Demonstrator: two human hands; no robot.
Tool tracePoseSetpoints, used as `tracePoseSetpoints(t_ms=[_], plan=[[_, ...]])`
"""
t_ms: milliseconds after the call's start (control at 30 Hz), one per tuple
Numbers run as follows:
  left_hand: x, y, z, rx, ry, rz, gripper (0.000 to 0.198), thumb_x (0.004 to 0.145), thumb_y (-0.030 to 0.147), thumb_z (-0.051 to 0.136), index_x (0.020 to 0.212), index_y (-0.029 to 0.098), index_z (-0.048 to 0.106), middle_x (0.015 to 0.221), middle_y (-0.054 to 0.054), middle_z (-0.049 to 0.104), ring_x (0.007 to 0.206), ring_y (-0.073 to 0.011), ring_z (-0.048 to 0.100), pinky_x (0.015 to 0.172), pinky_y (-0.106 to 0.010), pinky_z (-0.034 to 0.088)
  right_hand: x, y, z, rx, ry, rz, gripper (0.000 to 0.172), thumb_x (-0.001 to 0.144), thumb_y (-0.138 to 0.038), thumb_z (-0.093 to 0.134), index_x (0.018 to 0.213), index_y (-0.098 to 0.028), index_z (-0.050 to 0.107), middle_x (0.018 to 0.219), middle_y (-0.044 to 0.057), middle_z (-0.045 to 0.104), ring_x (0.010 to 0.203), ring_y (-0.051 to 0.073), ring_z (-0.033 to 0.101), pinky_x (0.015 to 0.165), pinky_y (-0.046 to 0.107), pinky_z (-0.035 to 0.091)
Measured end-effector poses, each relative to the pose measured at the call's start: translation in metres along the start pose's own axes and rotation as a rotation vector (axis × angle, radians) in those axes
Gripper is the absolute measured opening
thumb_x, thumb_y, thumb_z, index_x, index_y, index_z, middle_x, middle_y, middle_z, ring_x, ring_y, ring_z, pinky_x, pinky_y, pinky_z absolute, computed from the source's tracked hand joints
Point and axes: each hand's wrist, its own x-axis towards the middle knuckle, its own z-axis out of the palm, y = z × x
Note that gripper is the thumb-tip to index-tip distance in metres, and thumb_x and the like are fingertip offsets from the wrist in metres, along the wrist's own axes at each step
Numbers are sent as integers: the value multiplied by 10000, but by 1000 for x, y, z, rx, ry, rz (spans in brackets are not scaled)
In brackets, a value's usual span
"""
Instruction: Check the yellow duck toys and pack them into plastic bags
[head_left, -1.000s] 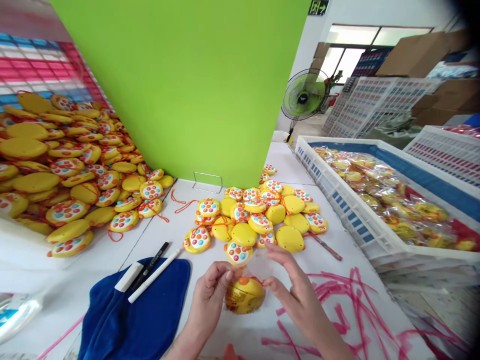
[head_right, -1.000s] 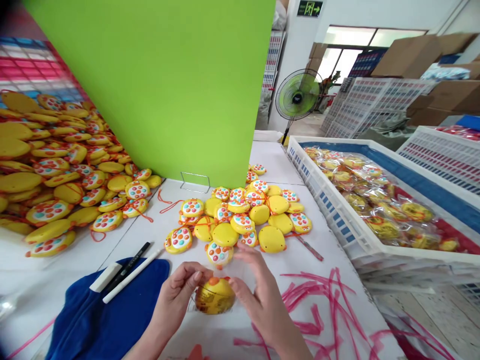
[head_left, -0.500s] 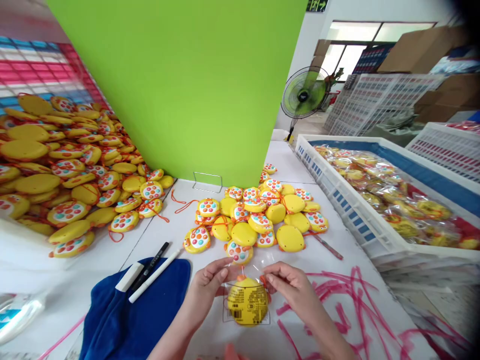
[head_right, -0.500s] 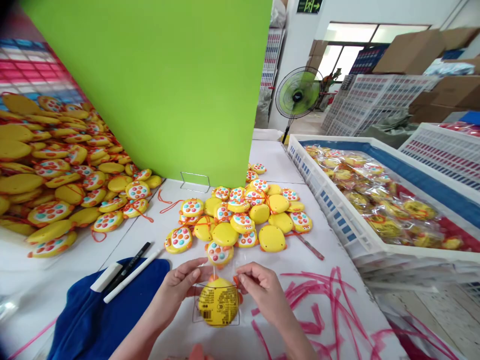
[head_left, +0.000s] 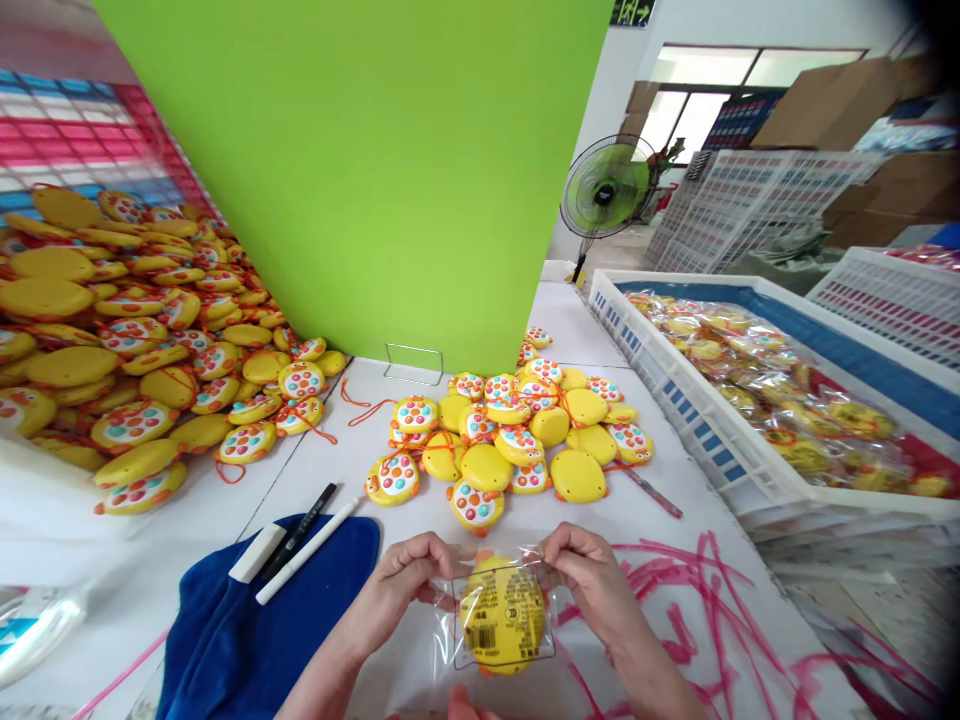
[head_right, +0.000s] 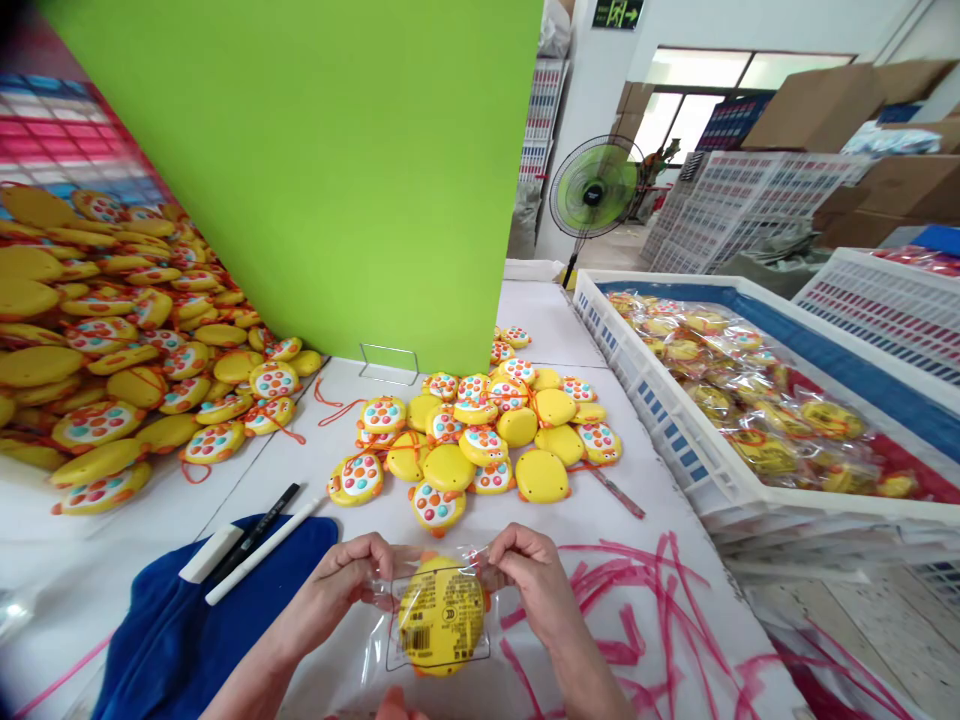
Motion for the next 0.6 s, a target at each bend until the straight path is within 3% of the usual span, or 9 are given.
tracePoseSetpoints(t_ms=[133,233,300,400,500,600], plan=[[-1,1,5,13,51,49,298,871,388,551,678,162,558,799,-67,699,721,-185,641,637,-295,536,-3,-9,2,-76,-24,-25,234,762,-429,672,749,-202,615,683,-2,662,628,173,620,579,286,502],[0,2,12,48,105,75,354,822,420,642,630,180,467,812,-79,704,819,-214,648,645,-295,544,-5,-16,5,-209,-89,-34,415,829,-572,574,1027,-211,627,792,24,669,686,186,623,584,290,498],[2,2,17,43,121,86,396,779,393,703,613,194,404,842,-81,711,861,-222,648,655,-301,550,-6,-16,5,-323,-153,-44,401,847,-555,580,985,-187,659,729,9,633,626,149,575,549,248,456],[5,-2,21,14,114,102,378,766,358,731,668,199,403,894,-64,718,804,-181,652,660,-286,540,-5,-12,-3,-396,-160,-38,381,845,-530,604,759,-165,670,581,-28,542,519,110,490,473,215,389],[6,-8,18,-5,94,89,293,782,347,723,912,224,490,1049,-60,702,893,-181,654,729,-304,527,-1,-20,-33,-363,-13,-44,351,787,-509,679,782,-159,703,638,2,630,551,135,544,480,230,417],[4,-14,14,58,97,53,328,799,371,696,1036,240,509,1115,-81,682,971,-204,644,761,-319,508,5,-46,-74,-148,374,-213,291,660,-409,802,813,-173,728,755,31,703,613,172,606,526,272,474]])
